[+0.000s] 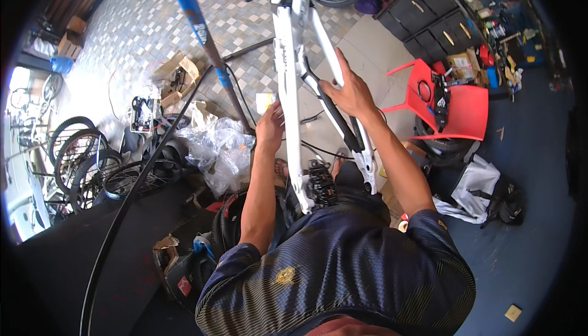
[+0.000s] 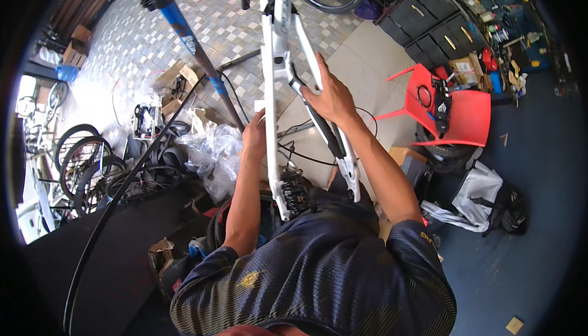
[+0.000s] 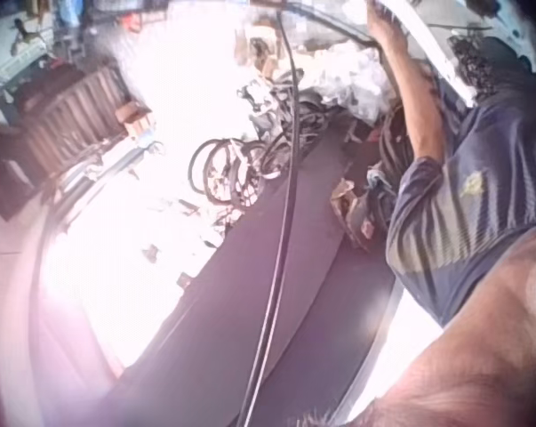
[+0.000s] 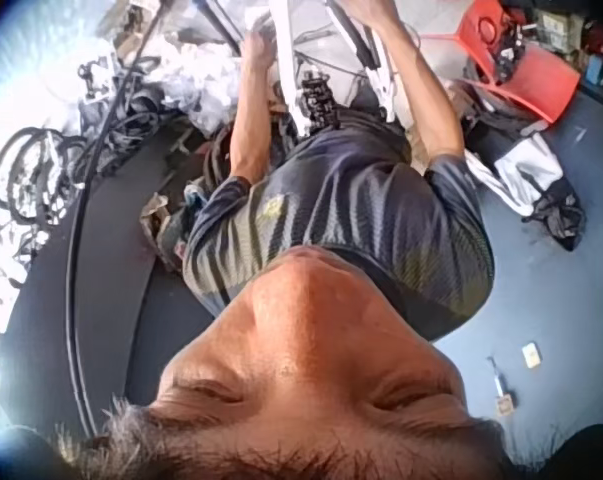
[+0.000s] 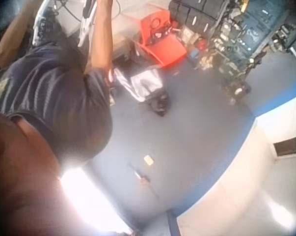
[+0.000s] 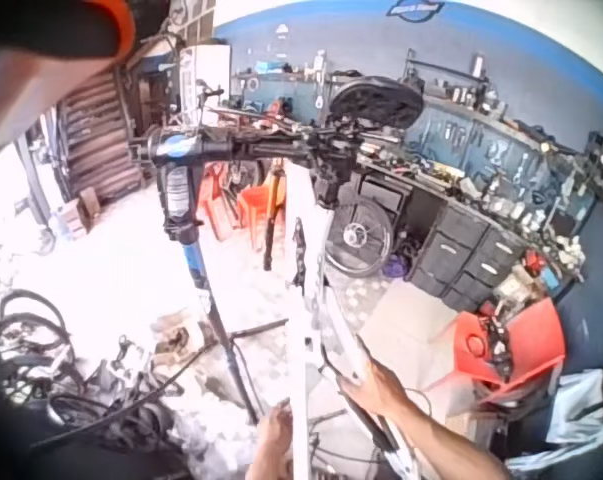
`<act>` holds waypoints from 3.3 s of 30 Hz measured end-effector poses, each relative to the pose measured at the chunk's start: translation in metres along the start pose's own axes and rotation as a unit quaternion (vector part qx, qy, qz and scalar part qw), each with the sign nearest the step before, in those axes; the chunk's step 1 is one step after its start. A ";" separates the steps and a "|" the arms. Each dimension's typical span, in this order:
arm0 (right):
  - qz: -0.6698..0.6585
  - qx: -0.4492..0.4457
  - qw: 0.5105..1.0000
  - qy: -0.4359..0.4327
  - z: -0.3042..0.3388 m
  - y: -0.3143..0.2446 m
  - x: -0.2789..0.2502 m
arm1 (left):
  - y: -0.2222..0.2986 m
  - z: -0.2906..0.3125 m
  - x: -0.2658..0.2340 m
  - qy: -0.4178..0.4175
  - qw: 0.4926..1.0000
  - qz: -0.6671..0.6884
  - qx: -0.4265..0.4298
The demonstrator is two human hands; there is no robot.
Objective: The person assembles a white bicycle frame mounted on a repair stand. They route cables through the frame, attach a black component to the downtube using an Allen key, and secure it with a screwdriver.
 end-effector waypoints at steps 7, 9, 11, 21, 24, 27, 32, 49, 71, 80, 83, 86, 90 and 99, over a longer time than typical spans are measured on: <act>-0.098 -0.065 0.993 0.023 -0.001 0.029 -0.009 | -0.041 0.026 -0.053 0.046 0.998 -0.039 0.026; -0.207 -0.029 0.977 -0.037 0.000 0.044 -0.008 | -0.050 0.039 -0.087 0.115 0.990 -0.063 0.054; -0.324 0.037 0.940 -0.098 0.006 0.063 -0.009 | -0.054 0.055 -0.087 0.087 0.992 0.049 0.081; -0.266 -0.151 0.887 -0.347 0.112 0.119 0.011 | 0.035 0.175 -0.027 0.232 0.853 -0.311 0.348; -0.372 -0.034 0.802 -0.466 0.143 0.128 0.032 | 0.037 0.177 0.010 0.239 0.898 -0.238 0.283; -0.364 -0.007 0.775 -0.517 0.143 0.124 0.025 | 0.040 0.177 0.063 0.218 0.919 -0.232 0.234; -0.431 -0.065 0.723 -0.536 0.171 0.134 0.047 | 0.043 0.147 0.058 0.227 0.905 -0.332 0.139; -0.350 -0.121 0.927 -0.054 0.159 0.027 0.069 | 0.025 0.123 0.062 0.049 0.927 -0.370 -0.021; -0.366 -0.012 0.929 -0.062 0.139 0.007 0.095 | 0.025 0.113 0.032 0.089 0.862 -0.494 0.072; -0.348 0.037 0.931 -0.109 0.140 0.014 0.085 | 0.022 0.115 0.046 0.120 0.898 -0.420 0.059; -0.338 0.026 0.936 -0.098 0.155 0.021 0.075 | 0.028 0.121 0.058 0.135 0.880 -0.451 0.056; -0.153 -0.073 0.981 -0.096 0.169 0.005 0.047 | 0.027 0.123 0.054 0.170 0.880 -0.441 0.053; -0.137 -0.224 0.965 0.017 0.165 -0.024 0.021 | 0.027 0.113 0.044 0.155 0.884 -0.436 0.058; -0.070 -0.207 0.976 0.023 0.139 -0.034 0.050 | 0.018 0.092 0.026 0.071 0.930 -0.347 0.100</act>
Point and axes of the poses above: each hand's wrist, its own z-axis away from the middle knuckle, its own x-axis out of the palm, y = z × x, the point moved 8 cm from there along -z, towards the middle knuckle, and after that the axes turned 7 degrees about y, right-handed, at the moved point
